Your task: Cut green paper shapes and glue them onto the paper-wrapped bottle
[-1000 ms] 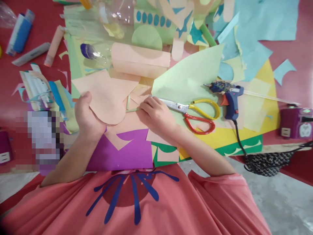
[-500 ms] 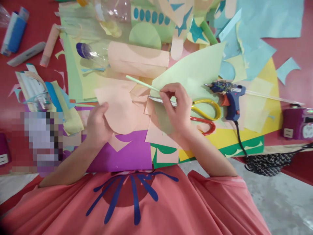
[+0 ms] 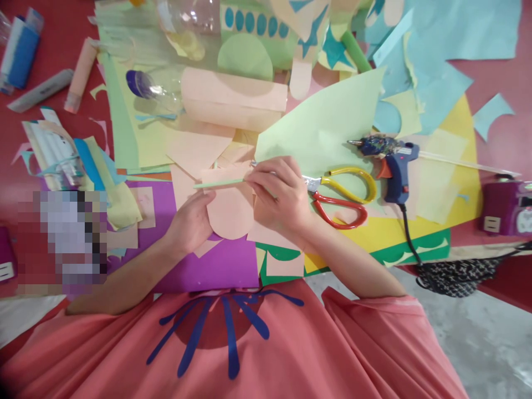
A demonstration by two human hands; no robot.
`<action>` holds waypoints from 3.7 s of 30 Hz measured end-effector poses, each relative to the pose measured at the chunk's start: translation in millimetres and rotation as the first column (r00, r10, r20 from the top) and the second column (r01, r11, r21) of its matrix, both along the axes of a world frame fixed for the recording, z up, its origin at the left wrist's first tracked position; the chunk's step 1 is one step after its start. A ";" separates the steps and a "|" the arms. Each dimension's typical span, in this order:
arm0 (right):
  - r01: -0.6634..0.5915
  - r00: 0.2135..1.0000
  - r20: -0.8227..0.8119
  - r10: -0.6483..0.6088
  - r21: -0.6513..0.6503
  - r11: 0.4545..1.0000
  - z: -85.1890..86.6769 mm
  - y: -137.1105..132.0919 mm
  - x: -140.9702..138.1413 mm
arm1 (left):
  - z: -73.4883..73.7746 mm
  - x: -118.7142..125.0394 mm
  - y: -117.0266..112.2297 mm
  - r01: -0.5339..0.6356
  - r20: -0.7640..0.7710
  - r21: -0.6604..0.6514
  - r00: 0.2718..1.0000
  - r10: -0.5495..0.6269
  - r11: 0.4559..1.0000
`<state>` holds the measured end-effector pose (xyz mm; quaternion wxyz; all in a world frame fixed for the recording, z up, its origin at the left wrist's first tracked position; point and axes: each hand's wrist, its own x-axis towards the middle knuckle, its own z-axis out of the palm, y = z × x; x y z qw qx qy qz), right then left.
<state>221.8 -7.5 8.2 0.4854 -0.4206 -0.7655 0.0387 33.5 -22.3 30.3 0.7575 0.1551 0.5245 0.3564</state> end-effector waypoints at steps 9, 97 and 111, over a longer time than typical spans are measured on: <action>0.137 0.991 0.021 -0.136 -0.096 0.986 -6.3 -1.7 -2.3 | -0.3 0.5 -0.9 0.064 0.085 0.010 0.994 -0.065 0.998; -0.438 0.837 -0.546 0.029 -0.639 0.632 12.1 -10.5 -9.5 | 1.9 -19.7 10.5 0.374 -0.477 0.579 0.876 -0.071 0.725; -0.457 0.820 -0.571 -0.044 -0.699 0.550 18.2 -8.9 -7.7 | 3.3 -20.6 8.5 0.294 -0.418 0.574 0.908 -0.034 0.764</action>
